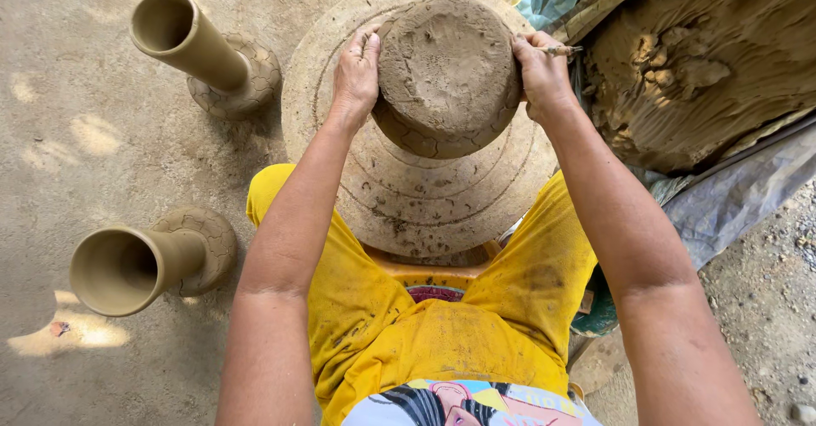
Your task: The person shapes a clay vessel on a pottery wheel by hand and using a wooden tool. They remove the vessel, place it on the ground, and then use the tool to carve designs into a different clay object while the wheel rotates.
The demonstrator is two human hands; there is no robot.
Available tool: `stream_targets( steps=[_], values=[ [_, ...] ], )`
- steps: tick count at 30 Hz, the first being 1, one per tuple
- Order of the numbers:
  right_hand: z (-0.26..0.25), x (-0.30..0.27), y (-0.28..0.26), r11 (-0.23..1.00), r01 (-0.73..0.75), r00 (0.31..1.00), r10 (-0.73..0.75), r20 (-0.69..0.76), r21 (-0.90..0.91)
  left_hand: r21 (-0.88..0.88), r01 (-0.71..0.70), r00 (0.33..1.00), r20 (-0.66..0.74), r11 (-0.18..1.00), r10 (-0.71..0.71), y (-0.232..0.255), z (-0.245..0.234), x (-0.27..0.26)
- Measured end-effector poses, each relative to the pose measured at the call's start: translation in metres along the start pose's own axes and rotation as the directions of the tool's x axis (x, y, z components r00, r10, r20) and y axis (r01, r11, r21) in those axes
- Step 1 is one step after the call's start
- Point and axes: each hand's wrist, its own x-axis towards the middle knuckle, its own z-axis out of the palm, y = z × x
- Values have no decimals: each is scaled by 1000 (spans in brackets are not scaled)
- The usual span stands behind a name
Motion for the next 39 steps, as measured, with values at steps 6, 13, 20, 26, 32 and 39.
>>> stream_targets(
  steps=[6, 13, 20, 26, 32, 39],
  values=[
    [9, 14, 17, 994, 11, 1000, -12, -13, -105, -21, 64, 998, 8, 998, -63, -28, 3, 7],
    [15, 26, 30, 987, 20, 1000, -21, -7, -162, 40, 55, 998, -15, 998, -54, -39, 4, 11],
    [20, 27, 23, 966, -100, 993, 83, -79, -238, 94, 314, 945, 60, 945, -320, -28, 2, 8],
    [14, 29, 36, 953, -54, 997, 35, -72, -298, 57, 149, 988, 32, 987, -151, -50, 10, 12],
    [13, 28, 39, 983, 72, 997, -75, -12, -168, 91, 78, 997, -35, 993, -75, -88, 23, 27],
    [-14, -27, 19, 995, 35, 994, -44, -105, -91, -201, 52, 999, 23, 978, -48, -75, -6, -7]
  ],
)
